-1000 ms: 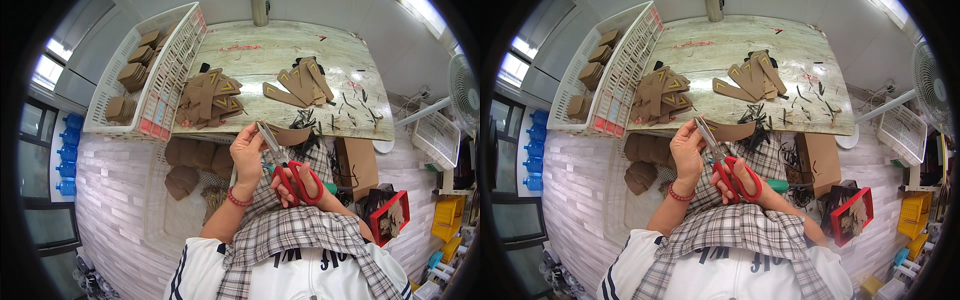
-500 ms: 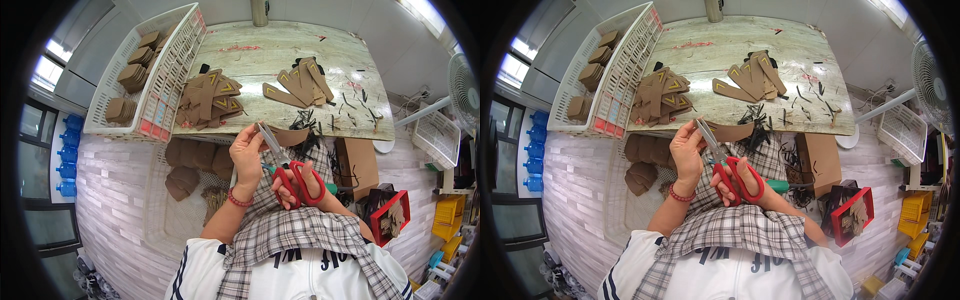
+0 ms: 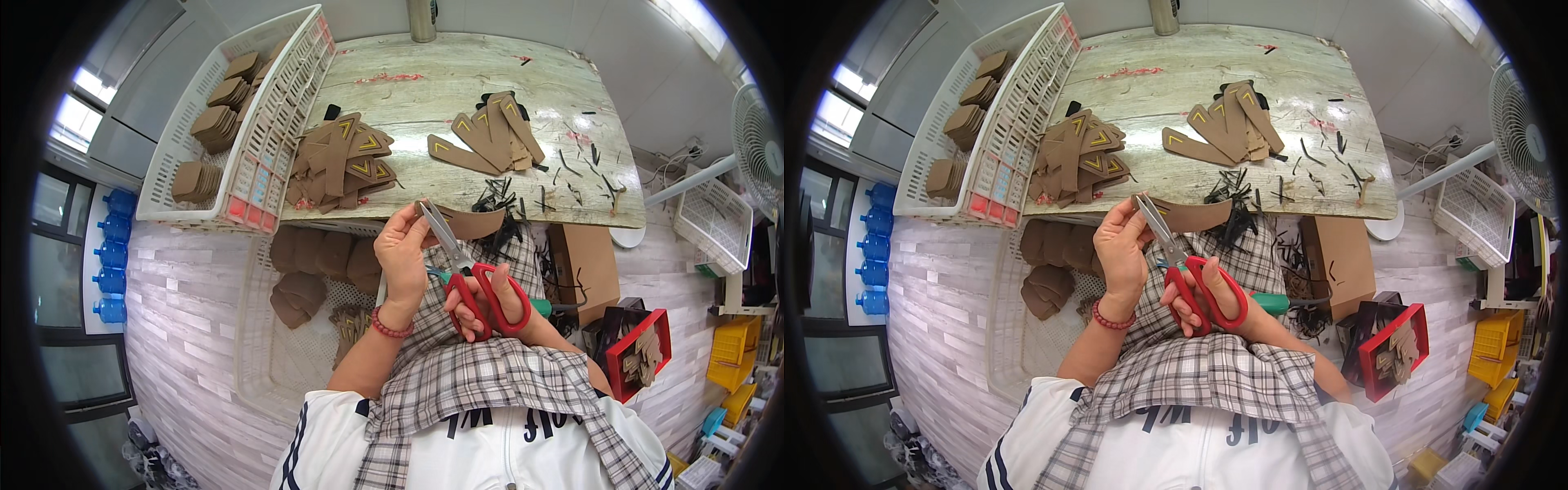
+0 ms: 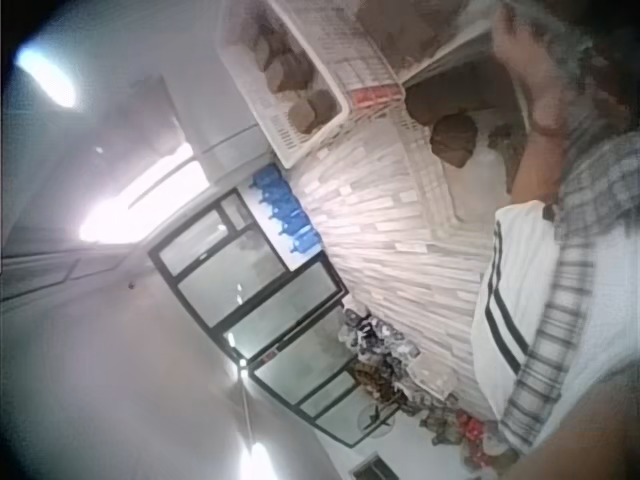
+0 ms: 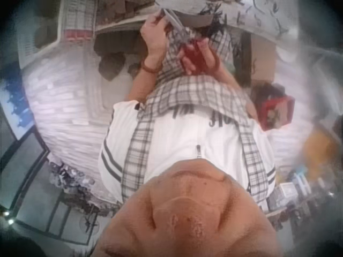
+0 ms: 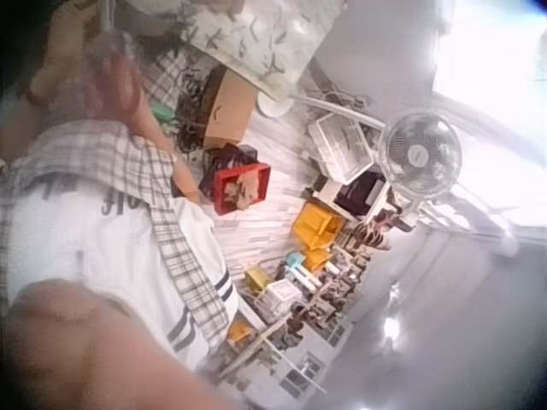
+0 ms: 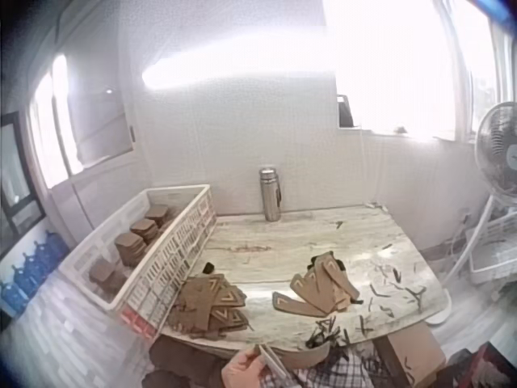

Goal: The person uses a rotary tool to trim the edges of small cardboard pieces and then uses scissors to cut and refine the edges. The person handles the cardboard pieces one at a time, switching between tools as needed.

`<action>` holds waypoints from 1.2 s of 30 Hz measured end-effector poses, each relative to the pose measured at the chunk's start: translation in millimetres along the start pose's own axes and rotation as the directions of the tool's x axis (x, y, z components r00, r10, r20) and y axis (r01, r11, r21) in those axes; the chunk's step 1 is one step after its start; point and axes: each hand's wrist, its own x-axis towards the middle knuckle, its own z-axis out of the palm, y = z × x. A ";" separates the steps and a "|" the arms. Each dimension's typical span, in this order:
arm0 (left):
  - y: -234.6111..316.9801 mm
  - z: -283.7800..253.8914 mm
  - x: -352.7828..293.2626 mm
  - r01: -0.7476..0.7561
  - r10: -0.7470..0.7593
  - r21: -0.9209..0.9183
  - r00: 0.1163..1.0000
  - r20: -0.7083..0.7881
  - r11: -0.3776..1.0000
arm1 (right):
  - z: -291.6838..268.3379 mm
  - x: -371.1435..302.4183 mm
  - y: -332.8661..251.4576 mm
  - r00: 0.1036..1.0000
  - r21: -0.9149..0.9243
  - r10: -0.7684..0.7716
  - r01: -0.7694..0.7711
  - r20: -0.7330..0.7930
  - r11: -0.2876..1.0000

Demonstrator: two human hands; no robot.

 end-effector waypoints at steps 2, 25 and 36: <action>-1.0 -1.6 1.0 0.011 -0.011 -0.001 1.000 0.013 1.000 | 0.0 -0.5 0.1 1.000 -0.016 0.016 -0.016 -0.007 1.000; -2.3 -1.3 0.4 0.017 -0.017 -0.007 1.000 0.022 1.000 | -2.5 -1.5 0.6 0.999 0.077 0.039 -0.040 0.002 0.996; -2.6 -2.2 -1.6 0.016 -0.017 0.014 1.000 0.024 1.000 | 4.5 -0.4 1.2 0.987 -0.161 -0.061 0.036 -0.149 0.986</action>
